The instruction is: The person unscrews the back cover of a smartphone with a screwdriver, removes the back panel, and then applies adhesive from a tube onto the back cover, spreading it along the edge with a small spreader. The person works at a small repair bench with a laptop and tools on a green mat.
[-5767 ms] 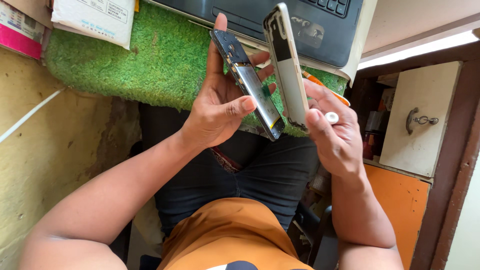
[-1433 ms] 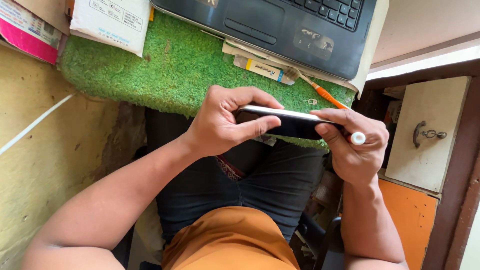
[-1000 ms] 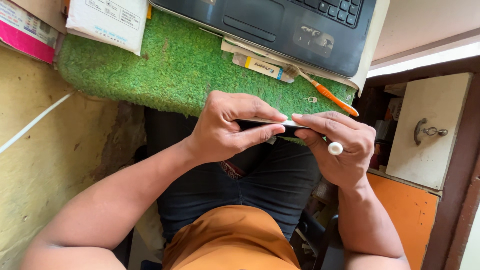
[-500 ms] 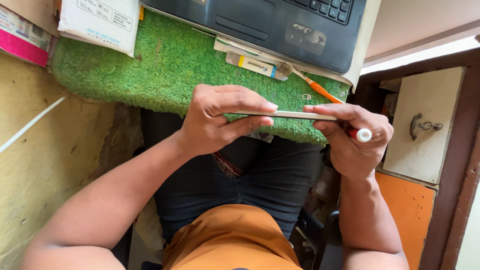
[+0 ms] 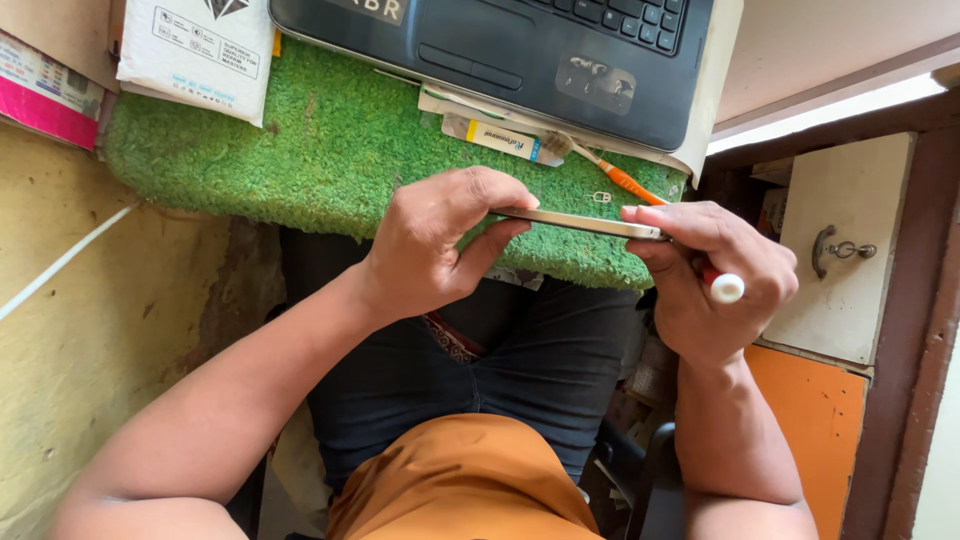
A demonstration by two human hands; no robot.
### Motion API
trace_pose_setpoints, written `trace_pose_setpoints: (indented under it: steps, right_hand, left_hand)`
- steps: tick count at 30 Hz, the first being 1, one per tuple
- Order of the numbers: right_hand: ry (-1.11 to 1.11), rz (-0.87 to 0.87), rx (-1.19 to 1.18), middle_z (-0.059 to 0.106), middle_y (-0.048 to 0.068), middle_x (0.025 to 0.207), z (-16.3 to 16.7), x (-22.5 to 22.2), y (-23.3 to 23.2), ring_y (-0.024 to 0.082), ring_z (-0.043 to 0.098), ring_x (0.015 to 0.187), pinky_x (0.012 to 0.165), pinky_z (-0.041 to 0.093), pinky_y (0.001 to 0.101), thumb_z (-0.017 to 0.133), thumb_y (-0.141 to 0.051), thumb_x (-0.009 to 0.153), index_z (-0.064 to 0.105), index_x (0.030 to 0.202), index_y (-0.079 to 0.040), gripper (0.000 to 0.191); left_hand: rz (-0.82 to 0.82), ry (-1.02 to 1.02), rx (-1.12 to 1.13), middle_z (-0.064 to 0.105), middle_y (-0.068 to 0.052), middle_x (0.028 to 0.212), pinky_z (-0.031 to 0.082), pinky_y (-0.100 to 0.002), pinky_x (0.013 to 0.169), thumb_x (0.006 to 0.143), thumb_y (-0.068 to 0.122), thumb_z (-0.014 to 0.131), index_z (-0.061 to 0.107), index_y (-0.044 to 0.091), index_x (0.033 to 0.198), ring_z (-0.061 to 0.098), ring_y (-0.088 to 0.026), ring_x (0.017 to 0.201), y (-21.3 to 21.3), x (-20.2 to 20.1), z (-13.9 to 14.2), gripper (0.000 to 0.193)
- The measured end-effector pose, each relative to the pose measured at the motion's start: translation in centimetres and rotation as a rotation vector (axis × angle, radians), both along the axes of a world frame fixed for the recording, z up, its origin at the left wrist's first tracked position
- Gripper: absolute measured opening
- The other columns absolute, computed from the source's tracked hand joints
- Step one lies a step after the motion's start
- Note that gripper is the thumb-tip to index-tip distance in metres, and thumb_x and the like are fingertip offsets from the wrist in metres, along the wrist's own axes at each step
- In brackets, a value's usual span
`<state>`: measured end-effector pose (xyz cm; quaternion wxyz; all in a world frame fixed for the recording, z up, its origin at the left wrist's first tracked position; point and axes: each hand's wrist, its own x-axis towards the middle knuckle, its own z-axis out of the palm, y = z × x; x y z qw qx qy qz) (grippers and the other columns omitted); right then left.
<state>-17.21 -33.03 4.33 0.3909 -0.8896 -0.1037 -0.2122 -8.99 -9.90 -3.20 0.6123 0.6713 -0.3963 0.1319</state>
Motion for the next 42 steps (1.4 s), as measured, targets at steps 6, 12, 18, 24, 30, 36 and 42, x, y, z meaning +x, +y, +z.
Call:
trace_pose_setpoints:
  steps: [6,12,18,24,30,36,42]
  right_hand:
    - [-0.129,0.082,-0.133,0.075,0.015,0.101,0.5,-0.3,1.3,0.022,0.075,0.089,0.078,0.059,0.0290,0.082,-0.001,0.093,0.072,0.110,0.001,0.020]
    - [0.020,0.090,0.158,0.076,0.016,0.106,0.4,-0.1,1.1,0.017,0.074,0.083,0.073,0.059,0.0223,0.078,0.000,0.097,0.072,0.113,0.002,0.017]
    - [-0.061,0.113,0.070,0.077,0.016,0.102,0.2,-0.5,0.8,0.019,0.076,0.088,0.080,0.061,0.0243,0.080,0.003,0.101,0.073,0.111,0.003,0.013]
    - [-0.049,0.091,0.032,0.076,0.015,0.101,0.2,0.0,1.3,0.017,0.069,0.079,0.070,0.053,0.0257,0.081,0.000,0.088,0.071,0.107,0.000,0.022]
    - [-0.009,0.089,-0.021,0.077,0.009,0.102,-0.4,0.4,0.8,0.012,0.070,0.075,0.059,0.046,0.0204,0.083,-0.002,0.096,0.073,0.113,-0.004,0.019]
    - [-0.097,0.116,-0.223,0.074,0.011,0.097,-0.5,0.2,1.0,0.022,0.075,0.086,0.077,0.059,0.0288,0.083,-0.001,0.094,0.072,0.111,-0.004,0.020]
    - [0.025,0.114,-0.219,0.075,0.011,0.100,0.9,0.4,0.6,0.022,0.076,0.089,0.079,0.058,0.0296,0.087,-0.005,0.088,0.074,0.111,-0.002,0.026]
  left_hand:
    - [-0.042,-0.159,-0.003,0.071,-0.010,0.118,0.060,-0.039,0.091,0.098,0.000,0.075,0.062,0.006,0.131,0.073,-0.029,0.107,-1.2,-1.0,1.6,0.036]
    - [-0.085,0.035,-0.100,0.073,-0.008,0.117,0.063,-0.032,0.088,0.100,-0.005,0.072,0.062,0.009,0.125,0.076,-0.025,0.104,-1.7,-1.5,1.8,0.030]
    - [-0.113,0.027,-0.080,0.072,-0.010,0.115,0.062,-0.035,0.091,0.100,-0.003,0.072,0.060,0.006,0.121,0.075,-0.027,0.106,-1.7,-1.5,2.3,0.026]
    - [-0.069,0.025,-0.078,0.074,-0.008,0.112,0.062,-0.031,0.085,0.100,0.002,0.077,0.066,0.007,0.119,0.076,-0.023,0.101,-1.5,-1.8,3.0,0.023]
    - [-0.162,0.145,-0.170,0.072,-0.007,0.112,0.063,-0.028,0.085,0.102,0.004,0.076,0.065,0.008,0.119,0.077,-0.020,0.097,-1.1,-1.2,3.3,0.021]
    - [-0.106,0.005,0.060,0.072,-0.007,0.107,0.062,-0.032,0.080,0.097,0.009,0.080,0.069,0.008,0.118,0.075,-0.022,0.093,-0.8,-1.3,4.0,0.024]
    - [-0.062,0.038,-0.018,0.073,-0.006,0.104,0.061,-0.029,0.076,0.099,0.009,0.080,0.069,0.008,0.114,0.075,-0.020,0.089,-0.6,-1.2,3.9,0.019]
